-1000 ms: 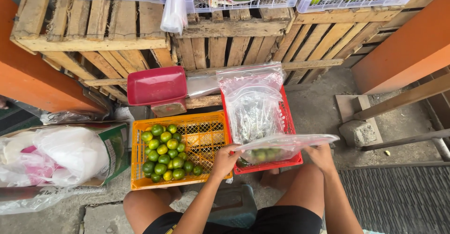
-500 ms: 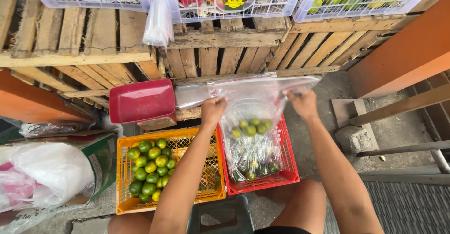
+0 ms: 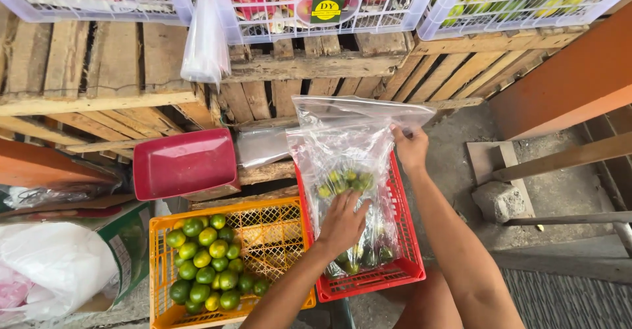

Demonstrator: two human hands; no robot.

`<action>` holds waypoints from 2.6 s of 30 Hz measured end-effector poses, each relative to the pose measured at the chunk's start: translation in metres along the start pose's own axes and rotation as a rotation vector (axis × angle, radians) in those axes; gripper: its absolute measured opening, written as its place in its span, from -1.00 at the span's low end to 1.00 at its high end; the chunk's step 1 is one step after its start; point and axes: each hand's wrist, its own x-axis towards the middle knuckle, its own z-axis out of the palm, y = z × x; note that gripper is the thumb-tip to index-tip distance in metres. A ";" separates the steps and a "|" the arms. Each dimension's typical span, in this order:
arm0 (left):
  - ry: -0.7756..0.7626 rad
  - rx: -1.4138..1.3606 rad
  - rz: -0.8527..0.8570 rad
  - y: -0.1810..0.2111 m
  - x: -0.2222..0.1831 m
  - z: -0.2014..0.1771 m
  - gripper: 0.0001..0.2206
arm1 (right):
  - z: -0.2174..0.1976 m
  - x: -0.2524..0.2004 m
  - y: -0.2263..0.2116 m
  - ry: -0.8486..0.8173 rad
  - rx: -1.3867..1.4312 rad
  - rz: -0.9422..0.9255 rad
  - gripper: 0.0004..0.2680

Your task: The person selects green limes from a yellow crate, places them into a red weighing tray, and then transfers them into clear plastic bags. The person repeats this process multiple times, filling several bags and placing them into a red basket.

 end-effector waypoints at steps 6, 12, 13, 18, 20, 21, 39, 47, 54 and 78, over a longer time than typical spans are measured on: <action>-0.715 0.033 -0.419 -0.024 0.013 -0.003 -0.39 | -0.036 -0.105 -0.024 0.194 -0.242 -0.681 -0.76; -0.690 0.064 -0.456 -0.031 0.011 0.025 -0.39 | -0.017 -0.185 0.042 -0.148 -0.568 -0.259 -0.60; -0.687 0.066 -0.456 -0.035 0.017 0.027 -0.39 | -0.011 -0.176 0.040 -0.147 -0.566 -0.262 -0.60; -0.619 0.130 -0.605 -0.038 0.022 0.030 -0.22 | 0.002 -0.136 0.105 -0.214 -0.669 -0.143 -0.82; -0.588 0.127 -0.617 -0.046 0.023 0.031 -0.20 | -0.010 -0.123 0.096 -0.230 -0.749 -0.185 -0.87; -0.558 0.121 -0.628 -0.049 0.023 0.031 -0.18 | -0.017 -0.118 0.091 -0.246 -0.831 -0.225 -0.93; -0.737 0.215 -0.350 -0.037 -0.011 0.063 -0.38 | 0.010 -0.172 0.068 -0.375 -0.974 -0.584 -0.78; -0.760 0.207 -0.432 -0.052 0.026 0.057 -0.36 | 0.032 -0.119 0.108 -0.425 -0.920 -0.584 -0.64; -0.571 0.175 -0.642 -0.056 0.031 0.015 -0.24 | 0.012 -0.144 0.044 -0.443 -0.806 -0.242 -0.47; -0.364 -0.175 -0.382 -0.006 -0.078 -0.045 -0.28 | -0.022 -0.288 -0.004 -0.681 -0.365 -0.314 -0.65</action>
